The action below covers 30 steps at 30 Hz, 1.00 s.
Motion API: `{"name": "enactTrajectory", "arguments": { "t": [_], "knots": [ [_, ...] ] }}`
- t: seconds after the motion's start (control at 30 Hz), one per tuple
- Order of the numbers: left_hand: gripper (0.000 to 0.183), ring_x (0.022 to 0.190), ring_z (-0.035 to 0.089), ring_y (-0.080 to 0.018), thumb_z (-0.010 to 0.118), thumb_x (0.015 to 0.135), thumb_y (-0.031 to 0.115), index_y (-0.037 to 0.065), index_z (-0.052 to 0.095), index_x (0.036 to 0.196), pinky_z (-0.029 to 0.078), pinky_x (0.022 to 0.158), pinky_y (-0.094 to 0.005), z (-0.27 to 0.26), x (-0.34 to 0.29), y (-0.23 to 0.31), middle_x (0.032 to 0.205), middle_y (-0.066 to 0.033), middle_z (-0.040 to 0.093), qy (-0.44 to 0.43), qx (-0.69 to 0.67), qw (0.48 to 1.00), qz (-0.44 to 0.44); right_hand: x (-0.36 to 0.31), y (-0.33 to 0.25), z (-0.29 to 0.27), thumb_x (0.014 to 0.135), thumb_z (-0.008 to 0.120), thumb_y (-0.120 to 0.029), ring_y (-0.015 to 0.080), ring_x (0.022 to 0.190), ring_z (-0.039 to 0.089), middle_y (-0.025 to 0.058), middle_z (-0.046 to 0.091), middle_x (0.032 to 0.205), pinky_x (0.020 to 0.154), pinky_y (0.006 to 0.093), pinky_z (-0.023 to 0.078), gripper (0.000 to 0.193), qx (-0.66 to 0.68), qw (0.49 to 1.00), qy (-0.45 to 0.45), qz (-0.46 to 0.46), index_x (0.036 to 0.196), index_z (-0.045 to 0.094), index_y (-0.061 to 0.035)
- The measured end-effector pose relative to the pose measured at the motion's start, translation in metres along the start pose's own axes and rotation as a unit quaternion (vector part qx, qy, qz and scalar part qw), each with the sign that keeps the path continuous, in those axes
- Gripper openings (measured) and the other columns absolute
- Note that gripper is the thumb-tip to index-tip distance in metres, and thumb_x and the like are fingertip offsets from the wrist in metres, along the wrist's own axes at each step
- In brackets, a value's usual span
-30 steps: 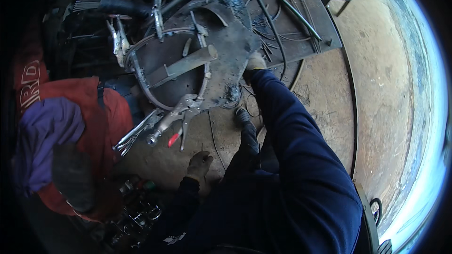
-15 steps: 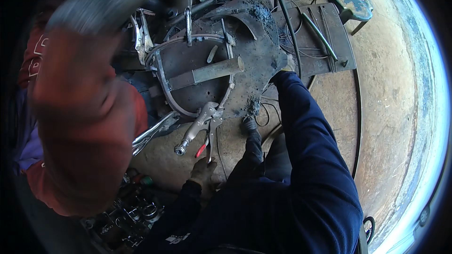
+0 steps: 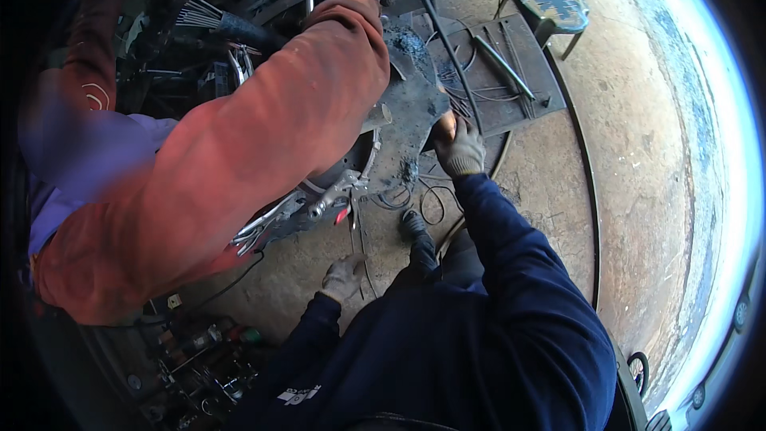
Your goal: The person grinds a metal frame using an angle grinder, clamps a rod to a circular metal plate with pliers, and tack welds the rod into place. The person then adjusts the clamps and hammers the metal rod to align it before finishing the assembly.
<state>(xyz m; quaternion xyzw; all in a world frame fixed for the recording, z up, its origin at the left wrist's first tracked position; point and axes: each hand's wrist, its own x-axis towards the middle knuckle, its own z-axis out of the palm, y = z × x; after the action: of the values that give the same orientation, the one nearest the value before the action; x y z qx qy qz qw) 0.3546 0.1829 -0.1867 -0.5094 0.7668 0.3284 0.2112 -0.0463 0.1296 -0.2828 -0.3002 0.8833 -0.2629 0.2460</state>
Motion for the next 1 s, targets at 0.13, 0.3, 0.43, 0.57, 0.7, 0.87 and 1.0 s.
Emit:
{"name": "enactTrajectory", "arguments": {
  "t": [0.13, 0.3, 0.43, 0.57, 0.7, 0.87, 1.0],
  "knots": [
    [0.032, 0.109, 0.065, -0.0417, 0.060, 0.099, 0.027, 0.007, 0.069, 0.122, 0.053, 0.095, -0.0492, -0.015, 0.024, 0.032, 0.115, -0.0210, 0.071, 0.030, 0.037, 0.996, 0.075, -0.071, 0.054, -0.039, 0.085, 0.079, -0.041, 0.0391, 0.121, 0.063, 0.0213, 0.063, 0.135, 0.102, 0.0467, 0.051, 0.075, 0.009, 0.999, -0.037, 0.006, 0.148, 0.052, -0.0099],
    [0.028, 0.106, 0.069, -0.0366, 0.060, 0.101, 0.028, 0.008, 0.070, 0.117, 0.055, 0.091, -0.0445, -0.040, 0.036, 0.089, 0.113, -0.0161, 0.074, 0.096, -0.030, 0.974, 0.205, -0.151, 0.093, -0.090, 0.091, 0.075, -0.037, 0.0322, 0.105, 0.072, 0.0176, 0.075, 0.108, 0.090, 0.0421, 0.057, 0.055, 0.136, 0.975, -0.172, -0.014, 0.134, 0.064, -0.0040],
    [0.027, 0.104, 0.070, -0.0207, 0.069, 0.098, 0.020, 0.003, 0.070, 0.119, 0.056, 0.090, -0.0362, -0.056, 0.033, 0.134, 0.109, -0.0087, 0.075, 0.093, -0.246, 0.949, 0.173, -0.180, 0.071, -0.134, 0.093, 0.072, -0.037, 0.0323, 0.100, 0.073, 0.0157, 0.074, 0.107, 0.087, 0.0428, 0.058, 0.049, 0.156, 0.955, -0.237, -0.086, 0.129, 0.067, -0.0043],
    [0.024, 0.093, 0.071, -0.0135, 0.070, 0.099, 0.014, 0.001, 0.069, 0.118, 0.059, 0.081, -0.0300, -0.057, 0.026, 0.168, 0.102, -0.0050, 0.074, 0.034, -0.444, 0.892, 0.082, -0.184, 0.028, -0.161, 0.092, 0.074, -0.041, 0.0313, 0.097, 0.073, 0.0136, 0.073, 0.104, 0.084, 0.0426, 0.059, 0.045, 0.059, 0.944, -0.227, -0.231, 0.125, 0.071, -0.0110],
    [0.019, 0.083, 0.073, -0.0142, 0.067, 0.101, 0.013, 0.000, 0.069, 0.115, 0.062, 0.076, -0.0290, -0.061, 0.007, 0.190, 0.100, -0.0069, 0.073, 0.002, -0.567, 0.821, 0.058, -0.193, 0.016, -0.167, 0.089, 0.074, -0.037, 0.0320, 0.088, 0.073, 0.0097, 0.072, 0.094, 0.075, 0.0433, 0.059, 0.034, 0.030, 0.928, -0.217, -0.302, 0.115, 0.074, -0.0157],
    [0.021, 0.085, 0.074, -0.0162, 0.065, 0.102, 0.011, 0.000, 0.067, 0.119, 0.061, 0.076, -0.0286, -0.070, -0.013, 0.198, 0.103, -0.0073, 0.073, -0.025, -0.571, 0.820, 0.036, -0.204, 0.007, -0.172, 0.086, 0.070, -0.028, 0.0344, 0.084, 0.072, 0.0093, 0.071, 0.088, 0.072, 0.0471, 0.058, 0.019, -0.066, 0.906, -0.199, -0.367, 0.100, 0.072, -0.0146],
    [0.025, 0.084, 0.074, -0.0164, 0.064, 0.101, 0.009, 0.001, 0.066, 0.125, 0.060, 0.078, -0.0277, -0.079, -0.014, 0.187, 0.107, -0.0059, 0.072, -0.050, -0.526, 0.846, 0.077, -0.218, -0.003, -0.169, 0.086, 0.069, -0.026, 0.0345, 0.085, 0.071, 0.0101, 0.071, 0.089, 0.072, 0.0473, 0.058, 0.017, -0.089, 0.910, -0.188, -0.358, 0.098, 0.070, -0.0139]
  ]
}}
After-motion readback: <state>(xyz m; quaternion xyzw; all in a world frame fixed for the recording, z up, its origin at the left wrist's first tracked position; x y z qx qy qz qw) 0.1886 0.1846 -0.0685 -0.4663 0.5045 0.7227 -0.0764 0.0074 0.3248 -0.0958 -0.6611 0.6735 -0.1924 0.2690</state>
